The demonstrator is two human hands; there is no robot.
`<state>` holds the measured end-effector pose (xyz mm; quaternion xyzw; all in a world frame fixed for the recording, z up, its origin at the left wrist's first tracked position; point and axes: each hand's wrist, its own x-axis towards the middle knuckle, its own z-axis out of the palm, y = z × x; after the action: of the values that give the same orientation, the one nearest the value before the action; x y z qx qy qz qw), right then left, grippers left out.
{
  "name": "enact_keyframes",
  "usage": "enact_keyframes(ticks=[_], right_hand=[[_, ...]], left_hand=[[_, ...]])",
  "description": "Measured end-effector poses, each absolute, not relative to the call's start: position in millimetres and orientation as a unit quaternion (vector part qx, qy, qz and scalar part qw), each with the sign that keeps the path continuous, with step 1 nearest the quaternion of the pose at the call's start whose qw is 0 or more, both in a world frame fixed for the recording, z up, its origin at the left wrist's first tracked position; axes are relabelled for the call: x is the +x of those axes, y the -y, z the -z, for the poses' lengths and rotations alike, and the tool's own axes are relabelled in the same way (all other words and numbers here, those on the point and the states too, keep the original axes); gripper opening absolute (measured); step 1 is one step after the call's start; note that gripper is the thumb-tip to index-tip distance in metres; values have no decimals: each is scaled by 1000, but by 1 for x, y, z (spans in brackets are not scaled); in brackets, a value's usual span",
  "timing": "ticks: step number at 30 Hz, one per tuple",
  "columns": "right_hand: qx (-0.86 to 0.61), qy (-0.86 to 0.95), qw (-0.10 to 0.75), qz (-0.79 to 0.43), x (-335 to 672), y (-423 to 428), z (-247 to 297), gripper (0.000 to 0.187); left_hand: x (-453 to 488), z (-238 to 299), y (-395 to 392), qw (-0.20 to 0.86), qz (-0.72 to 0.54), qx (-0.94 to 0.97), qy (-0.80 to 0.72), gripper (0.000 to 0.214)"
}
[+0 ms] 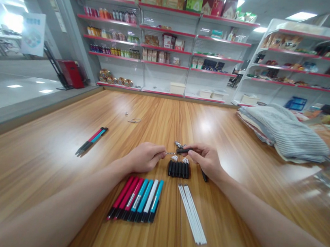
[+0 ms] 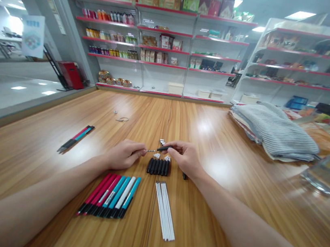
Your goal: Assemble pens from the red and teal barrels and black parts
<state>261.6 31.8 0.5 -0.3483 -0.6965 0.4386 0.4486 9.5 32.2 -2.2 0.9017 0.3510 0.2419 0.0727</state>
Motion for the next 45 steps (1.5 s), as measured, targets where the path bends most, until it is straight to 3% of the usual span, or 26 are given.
enact_keyframes(ticks=[12,24,29,37,45], right_hand=[[-337,713,431,-438,260,-31,3,26],[-394,805,367,-250,254,-22,-3,29],[-397,809,369,-228,251,-19,-4,24],[-397,811,368,-223,252,-25,3,29],[-388,836,353,-161,250,-23,0,28]], left_hand=[[9,3,-33,71,-241,903,-349,20],[17,-2,-30,107,-276,899,-324,24],[18,2,-29,161,-303,878,-335,51],[17,4,-31,121,-307,877,-350,18],[17,2,-28,92,-287,885,-355,19]])
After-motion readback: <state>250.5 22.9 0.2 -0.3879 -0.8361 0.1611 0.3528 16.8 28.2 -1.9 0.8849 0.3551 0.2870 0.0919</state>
